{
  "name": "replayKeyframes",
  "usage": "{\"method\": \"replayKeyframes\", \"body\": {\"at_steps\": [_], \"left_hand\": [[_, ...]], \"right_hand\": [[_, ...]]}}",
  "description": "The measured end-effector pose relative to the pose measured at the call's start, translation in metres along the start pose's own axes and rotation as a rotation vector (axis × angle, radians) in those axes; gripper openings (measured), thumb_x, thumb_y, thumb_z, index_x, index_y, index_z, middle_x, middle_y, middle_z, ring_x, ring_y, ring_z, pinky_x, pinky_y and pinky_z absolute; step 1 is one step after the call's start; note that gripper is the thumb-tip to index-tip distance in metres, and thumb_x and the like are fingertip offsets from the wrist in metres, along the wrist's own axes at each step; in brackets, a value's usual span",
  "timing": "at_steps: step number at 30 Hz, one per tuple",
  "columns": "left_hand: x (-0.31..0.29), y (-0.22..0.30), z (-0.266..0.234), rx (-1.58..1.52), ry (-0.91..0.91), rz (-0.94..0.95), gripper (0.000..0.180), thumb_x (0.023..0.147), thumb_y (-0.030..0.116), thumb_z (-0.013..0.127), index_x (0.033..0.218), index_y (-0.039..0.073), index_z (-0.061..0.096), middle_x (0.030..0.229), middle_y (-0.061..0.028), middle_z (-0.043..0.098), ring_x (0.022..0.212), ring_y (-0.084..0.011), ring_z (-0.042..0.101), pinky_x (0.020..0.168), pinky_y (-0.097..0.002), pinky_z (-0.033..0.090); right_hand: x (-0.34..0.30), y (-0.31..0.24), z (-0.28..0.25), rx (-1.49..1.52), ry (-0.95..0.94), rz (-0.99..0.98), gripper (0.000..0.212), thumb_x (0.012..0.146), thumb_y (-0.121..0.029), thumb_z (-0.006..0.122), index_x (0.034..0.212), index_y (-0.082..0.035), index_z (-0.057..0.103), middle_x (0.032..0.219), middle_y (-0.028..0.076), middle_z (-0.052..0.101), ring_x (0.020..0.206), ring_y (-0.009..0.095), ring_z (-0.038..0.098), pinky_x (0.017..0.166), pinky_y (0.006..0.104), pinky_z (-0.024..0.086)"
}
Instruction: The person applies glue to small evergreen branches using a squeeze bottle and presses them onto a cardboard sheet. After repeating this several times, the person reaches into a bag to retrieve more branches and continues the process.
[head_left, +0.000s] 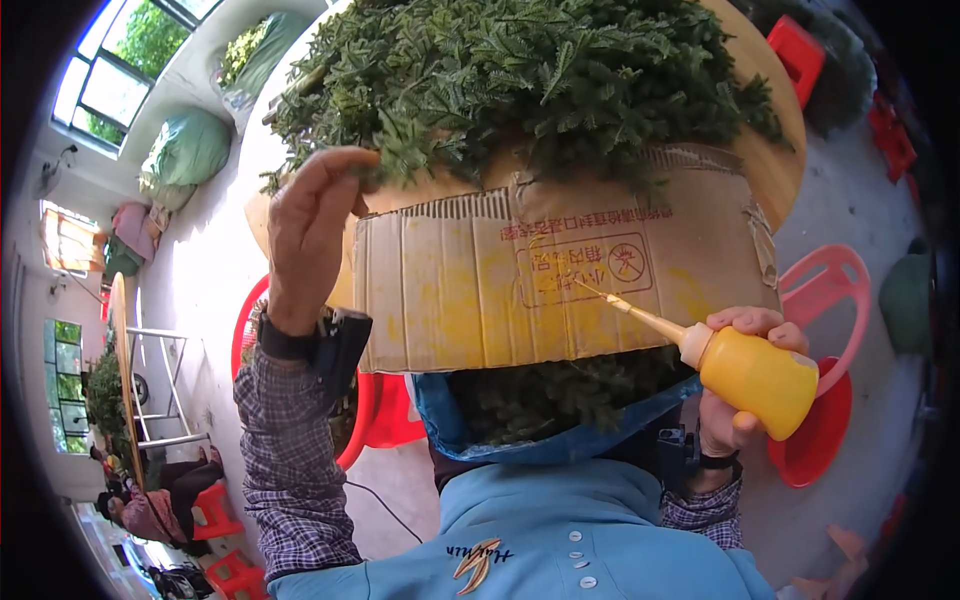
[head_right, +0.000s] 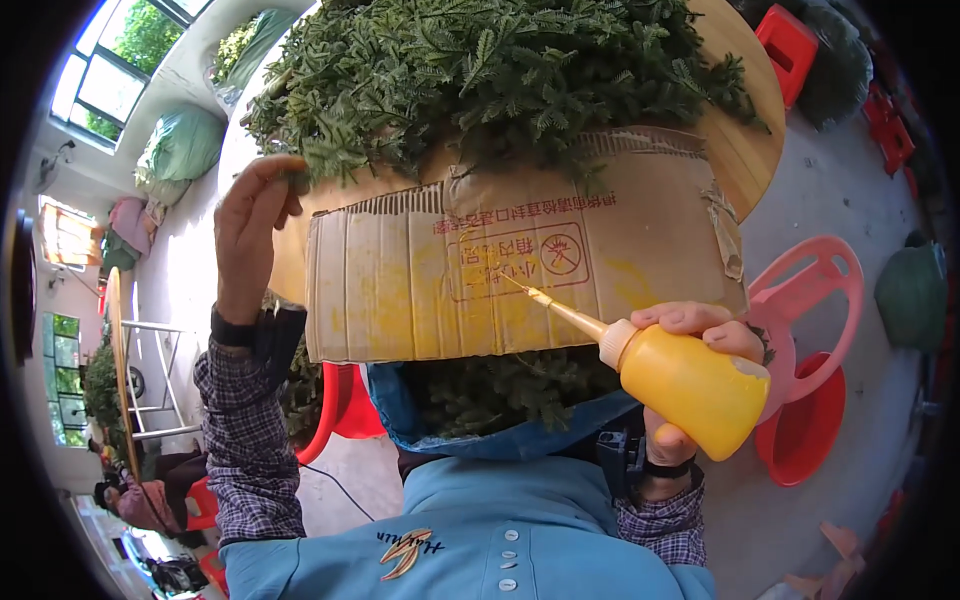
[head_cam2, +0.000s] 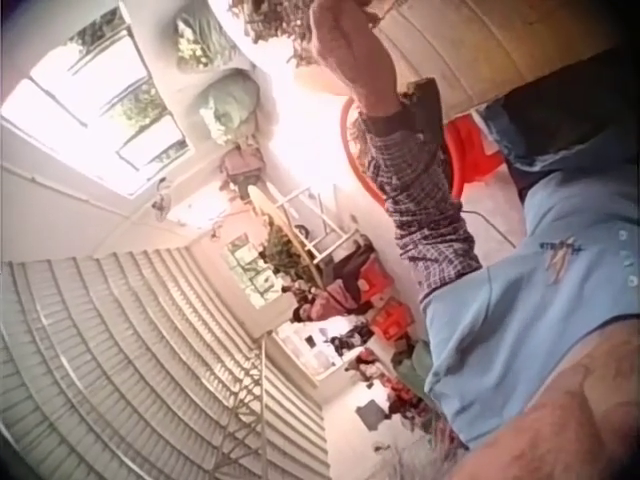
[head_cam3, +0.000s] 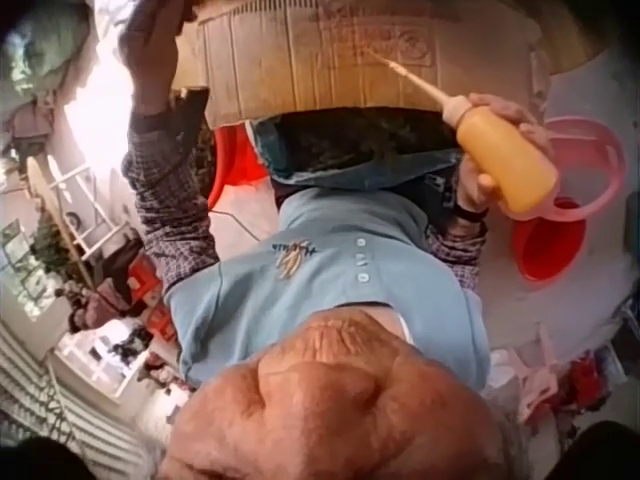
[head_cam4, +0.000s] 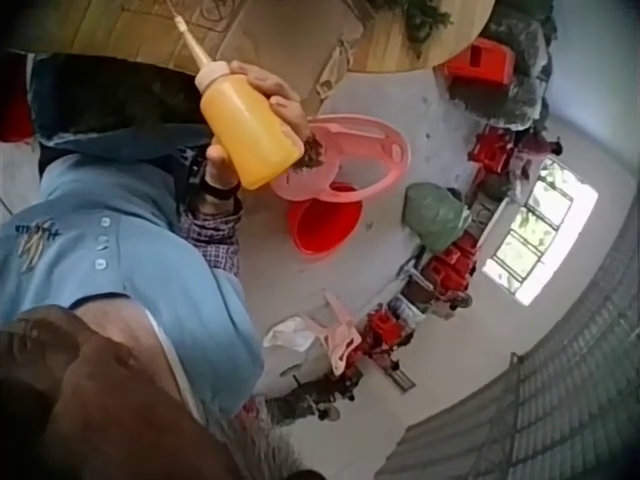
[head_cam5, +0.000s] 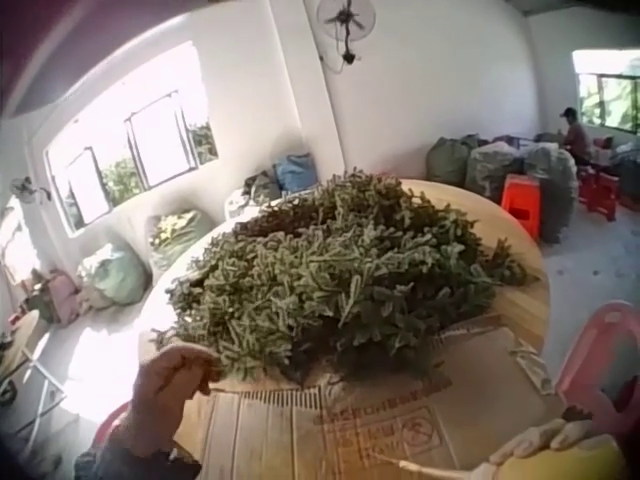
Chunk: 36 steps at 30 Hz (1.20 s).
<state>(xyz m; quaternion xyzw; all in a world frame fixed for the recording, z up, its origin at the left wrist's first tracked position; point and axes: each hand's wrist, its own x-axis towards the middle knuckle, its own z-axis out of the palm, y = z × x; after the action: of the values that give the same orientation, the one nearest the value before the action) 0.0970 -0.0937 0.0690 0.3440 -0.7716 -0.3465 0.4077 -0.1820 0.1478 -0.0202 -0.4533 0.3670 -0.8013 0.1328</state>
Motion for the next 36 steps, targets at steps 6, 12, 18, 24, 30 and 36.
{"method": "replayKeyframes", "body": {"at_steps": [6, 12, 18, 24, 30, 36], "left_hand": [[-0.034, -0.002, 0.006, -0.224, -0.274, -0.332, 0.021, 0.095, 0.006, 0.052, 0.107, -0.002, 0.067, 0.076, 0.0027, 0.059, 0.068, -0.0066, 0.053, 0.060, -0.0235, 0.041], [-0.040, -0.027, 0.027, 0.180, -0.225, -0.213, 0.019, 0.095, 0.007, 0.055, 0.108, 0.002, 0.067, 0.069, -0.0007, 0.057, 0.065, -0.0060, 0.052, 0.057, -0.0247, 0.040], [-0.047, -0.021, 0.028, 0.238, -0.094, -0.092, 0.023, 0.092, 0.009, 0.063, 0.114, 0.005, 0.067, 0.087, -0.0065, 0.063, 0.066, -0.0107, 0.054, 0.058, -0.0281, 0.043], [-0.068, 0.021, 0.021, 0.516, -0.247, 0.217, 0.041, 0.085, 0.006, 0.069, 0.126, 0.005, 0.062, 0.128, -0.0123, 0.061, 0.102, -0.0227, 0.063, 0.081, -0.0320, 0.052], [-0.085, 0.004, 0.028, 0.592, -0.346, 0.246, 0.048, 0.081, 0.006, 0.070, 0.128, 0.003, 0.060, 0.136, -0.0161, 0.057, 0.120, -0.0349, 0.055, 0.096, -0.0422, 0.048], [-0.095, -0.006, 0.039, 0.592, -0.265, 0.281, 0.044, 0.080, 0.009, 0.069, 0.123, 0.002, 0.061, 0.128, -0.0152, 0.060, 0.115, -0.0359, 0.056, 0.099, -0.0436, 0.047]], "right_hand": [[0.004, -0.005, 0.000, 0.004, -0.021, -0.029, 0.077, 0.072, -0.055, 0.082, 0.119, -0.006, 0.046, 0.108, 0.018, 0.058, 0.091, 0.035, 0.062, 0.082, 0.0459, 0.055], [0.005, -0.011, 0.000, -0.016, -0.047, -0.040, 0.080, 0.072, -0.056, 0.082, 0.121, -0.005, 0.046, 0.108, 0.018, 0.058, 0.091, 0.035, 0.063, 0.081, 0.0455, 0.056], [0.006, -0.014, 0.009, 0.076, -0.045, -0.106, 0.079, 0.071, -0.050, 0.085, 0.122, -0.005, 0.045, 0.110, 0.018, 0.058, 0.093, 0.036, 0.063, 0.082, 0.0460, 0.056], [0.008, -0.014, 0.019, 0.074, -0.323, -0.084, 0.079, 0.070, -0.044, 0.088, 0.123, -0.007, 0.042, 0.114, 0.018, 0.056, 0.098, 0.037, 0.062, 0.085, 0.0479, 0.056], [0.004, -0.001, 0.030, 0.030, -0.257, -0.001, 0.077, 0.073, -0.043, 0.087, 0.124, -0.008, 0.041, 0.115, 0.019, 0.055, 0.103, 0.037, 0.060, 0.089, 0.0499, 0.054], [0.004, -0.001, 0.038, 0.029, -0.199, 0.058, 0.075, 0.074, -0.042, 0.086, 0.123, -0.008, 0.041, 0.116, 0.019, 0.054, 0.103, 0.037, 0.060, 0.089, 0.0500, 0.054]]}}
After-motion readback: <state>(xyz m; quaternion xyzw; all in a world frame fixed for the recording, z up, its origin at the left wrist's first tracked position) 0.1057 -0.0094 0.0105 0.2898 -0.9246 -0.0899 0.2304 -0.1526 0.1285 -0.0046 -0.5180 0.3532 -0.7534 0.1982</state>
